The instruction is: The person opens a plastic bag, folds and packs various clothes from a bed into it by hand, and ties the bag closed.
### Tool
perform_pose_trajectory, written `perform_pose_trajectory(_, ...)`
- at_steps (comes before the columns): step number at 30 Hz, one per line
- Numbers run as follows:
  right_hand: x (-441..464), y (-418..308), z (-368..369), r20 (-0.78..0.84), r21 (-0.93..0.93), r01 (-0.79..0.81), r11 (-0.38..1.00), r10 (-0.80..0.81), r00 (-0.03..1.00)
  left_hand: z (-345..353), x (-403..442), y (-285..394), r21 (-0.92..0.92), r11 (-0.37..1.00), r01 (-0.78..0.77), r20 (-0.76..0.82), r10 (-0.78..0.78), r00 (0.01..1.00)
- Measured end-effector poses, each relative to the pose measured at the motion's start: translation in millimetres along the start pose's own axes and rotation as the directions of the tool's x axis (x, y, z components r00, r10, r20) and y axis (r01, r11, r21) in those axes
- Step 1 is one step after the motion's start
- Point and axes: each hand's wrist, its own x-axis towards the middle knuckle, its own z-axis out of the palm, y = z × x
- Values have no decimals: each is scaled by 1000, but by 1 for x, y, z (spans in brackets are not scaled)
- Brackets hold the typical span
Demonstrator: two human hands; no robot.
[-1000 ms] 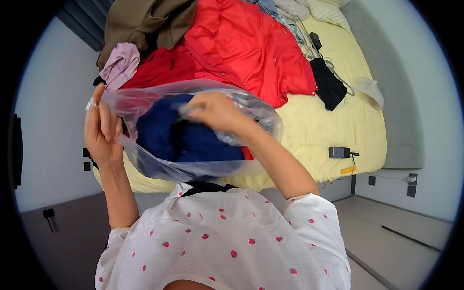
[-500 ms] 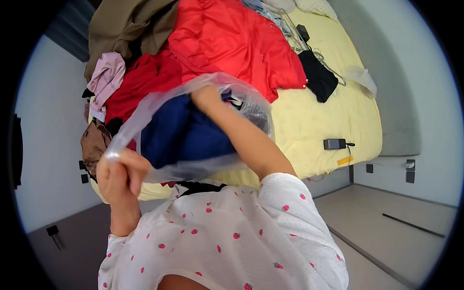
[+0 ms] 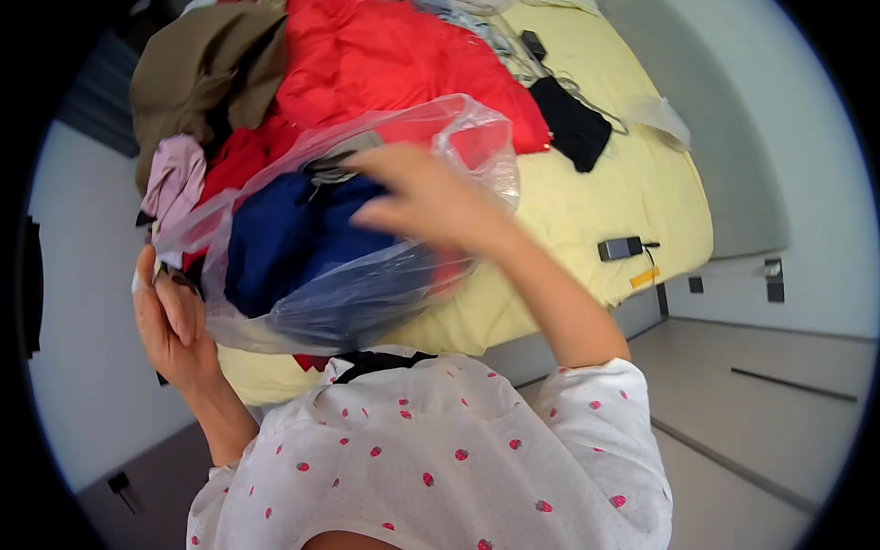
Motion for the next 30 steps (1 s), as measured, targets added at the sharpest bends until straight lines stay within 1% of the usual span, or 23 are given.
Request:
perform_pose_trajectory(1,5,-15,21,-29,-1,287,958,-287,957,8,1,-2,41,999,-5,41,3,999)
perform_pose_trajectory(2,8,-29,34,-11,-45,415,909,-416,910,20,3,-3,18,1000,-2,142,0,990)
perform_pose_trajectory(3,12,-35,45,144,-35,386,922,-378,915,25,3,-5,14,1000,-1,186,-1,983)
perform_pose_trajectory(4,13,-28,62,185,-79,421,904,-402,897,30,2,-6,35,999,10,237,-18,971)
perform_pose_trajectory(5,13,-16,81,266,-44,360,932,-337,903,35,0,-6,62,998,18,286,-35,958)
perform_pose_trajectory(7,13,14,116,470,-168,321,932,-210,857,43,-10,-2,145,981,127,320,-168,933)
perform_pose_trajectory(9,17,36,143,473,-223,346,912,-209,856,62,-17,3,366,923,117,467,-291,835)
perform_pose_trajectory(11,33,60,165,469,-232,211,950,-81,880,76,-13,0,501,861,88,575,-407,710)
perform_pose_trajectory(12,47,64,166,444,-238,189,953,-67,893,76,-7,-13,498,863,84,557,-393,732)
perform_pose_trajectory(13,58,65,168,416,-234,157,959,-47,908,69,-2,-27,477,858,191,496,-443,747)
perform_pose_trajectory(14,63,66,169,387,-223,118,968,-23,922,67,3,-37,455,874,173,462,-397,793)
perform_pose_trajectory(16,71,71,157,331,-87,93,992,-59,942,61,12,-60,370,919,137,401,-291,869)
perform_pose_trajectory(17,77,72,147,301,-20,84,996,-74,951,60,13,-71,302,935,188,336,-288,897)
perform_pose_trajectory(18,72,70,119,262,48,156,987,-163,951,58,13,-84,264,930,256,275,-327,904)
perform_pose_trajectory(20,50,58,30,349,245,45,969,-132,928,51,8,-115,283,870,404,150,-456,877)
perform_pose_trajectory(22,17,90,-33,323,743,-218,633,-53,945,56,6,-142,374,748,549,38,-604,796)
perform_pose_trajectory(23,3,121,-57,214,853,-205,480,37,976,58,7,-157,431,704,565,25,-635,772)
perform_pose_trajectory(24,-13,145,-81,7,904,-113,412,251,968,58,9,-169,444,663,603,-15,-667,745)
perform_pose_trajectory(25,-27,183,-95,-206,869,-6,496,371,906,57,10,-181,454,622,638,-54,-695,717)
perform_pose_trajectory(26,-46,232,-100,-364,762,-125,636,579,729,55,9,-194,493,619,612,-64,-675,735)
perform_pose_trajectory(27,-70,287,-104,-448,653,-419,631,767,458,53,6,-206,532,610,587,-75,-656,751)
perform_pose_trajectory(28,-100,339,-105,-437,715,-501,487,871,223,53,4,-217,570,601,559,-86,-634,769)
perform_pose_trajectory(30,-194,504,-96,-533,586,-720,372,846,4,56,4,-234,677,536,504,-102,-609,786)
